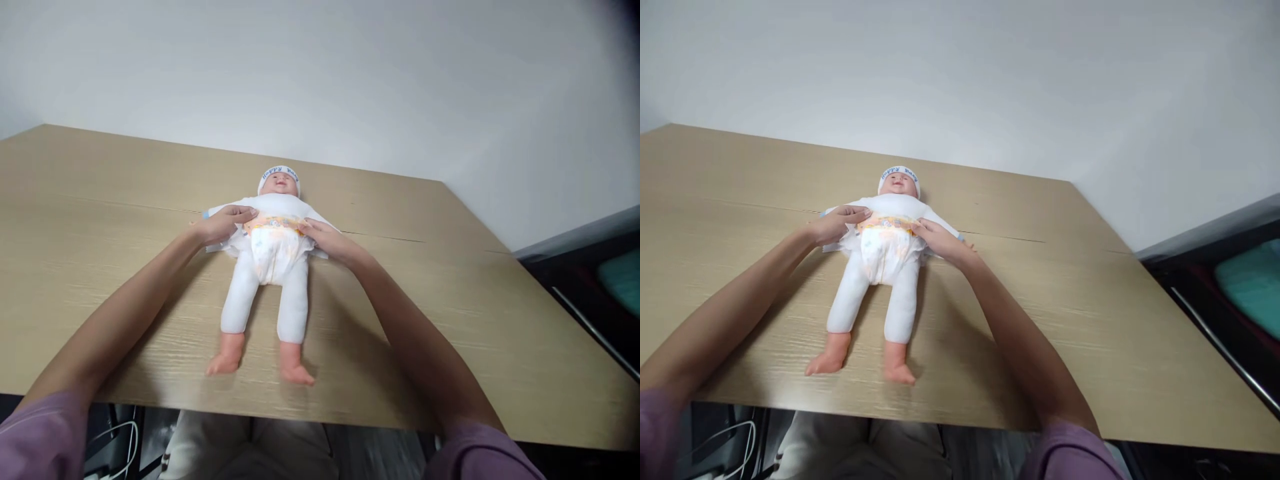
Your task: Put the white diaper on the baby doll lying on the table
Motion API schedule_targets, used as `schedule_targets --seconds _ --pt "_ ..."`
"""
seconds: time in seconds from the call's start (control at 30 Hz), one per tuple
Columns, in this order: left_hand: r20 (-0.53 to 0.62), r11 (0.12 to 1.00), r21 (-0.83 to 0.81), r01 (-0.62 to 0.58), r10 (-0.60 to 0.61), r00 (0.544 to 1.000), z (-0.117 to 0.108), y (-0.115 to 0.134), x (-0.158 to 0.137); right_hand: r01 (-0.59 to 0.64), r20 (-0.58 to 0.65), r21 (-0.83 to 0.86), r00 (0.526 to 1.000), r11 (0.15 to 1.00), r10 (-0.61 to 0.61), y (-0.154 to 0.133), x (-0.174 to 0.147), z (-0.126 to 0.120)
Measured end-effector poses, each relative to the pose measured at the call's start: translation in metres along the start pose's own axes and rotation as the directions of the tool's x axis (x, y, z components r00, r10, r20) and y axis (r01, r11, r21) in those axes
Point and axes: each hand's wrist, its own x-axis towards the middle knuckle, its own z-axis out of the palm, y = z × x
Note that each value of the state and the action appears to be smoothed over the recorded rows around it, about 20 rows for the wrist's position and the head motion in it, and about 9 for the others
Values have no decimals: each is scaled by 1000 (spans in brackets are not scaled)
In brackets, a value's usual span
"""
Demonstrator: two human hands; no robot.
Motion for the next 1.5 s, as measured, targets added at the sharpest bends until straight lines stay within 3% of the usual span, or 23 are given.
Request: schedule_targets --seconds 0.1,0.17,0.23,0.33,0.43,0.5,0.57,0.63,0.73,0.83,0.97,1.13,1.33,1.5 --pt "14 999 36 33 -34 999 6 8 -16 -4 33 16 999 1000 3 0 -18 1" --pt "-73 991 128 36 -27 997 9 18 -20 -13 -118 -70 993 997 5 3 -26 0" --pt "-240 960 271 62 5 971 13 29 -22 -24 -302 -216 952 976 -43 11 -36 -2" --pt "-372 848 530 20 212 904 24 45 -27 -16 -412 -424 894 906 -177 25 -61 -3" --pt "-235 653 739 -162 476 847 49 56 -33 -22 -372 -549 901 836 -221 37 -84 -3" --pt "-74 514 811 -280 565 822 72 61 -33 -35 -337 -604 917 796 -215 41 -92 -2" --pt "110 386 843 -376 559 822 96 60 -28 -64 -318 -632 930 773 -183 42 -93 -1" --pt "233 299 864 -406 476 848 116 55 -20 -102 -323 -628 936 771 -139 42 -91 0" --pt "257 229 906 -357 373 892 130 43 -8 -159 -356 -564 932 810 -66 42 -87 1" --pt "230 207 924 -322 373 899 130 34 -4 -234 -399 -459 916 857 37 42 -88 -2" --pt "195 202 936 -289 387 901 126 32 -6 -317 -423 -402 896 859 133 42 -92 -7" --pt "132 215 950 -225 375 918 126 31 -5 -303 -432 -382 893 873 121 40 -94 -8" --pt "161 221 940 -260 385 909 127 31 -2 -333 -418 -372 893 866 164 36 -91 -3" --pt "156 228 940 -255 377 913 130 32 -4 -236 -341 -353 934 905 111 35 -90 -11"
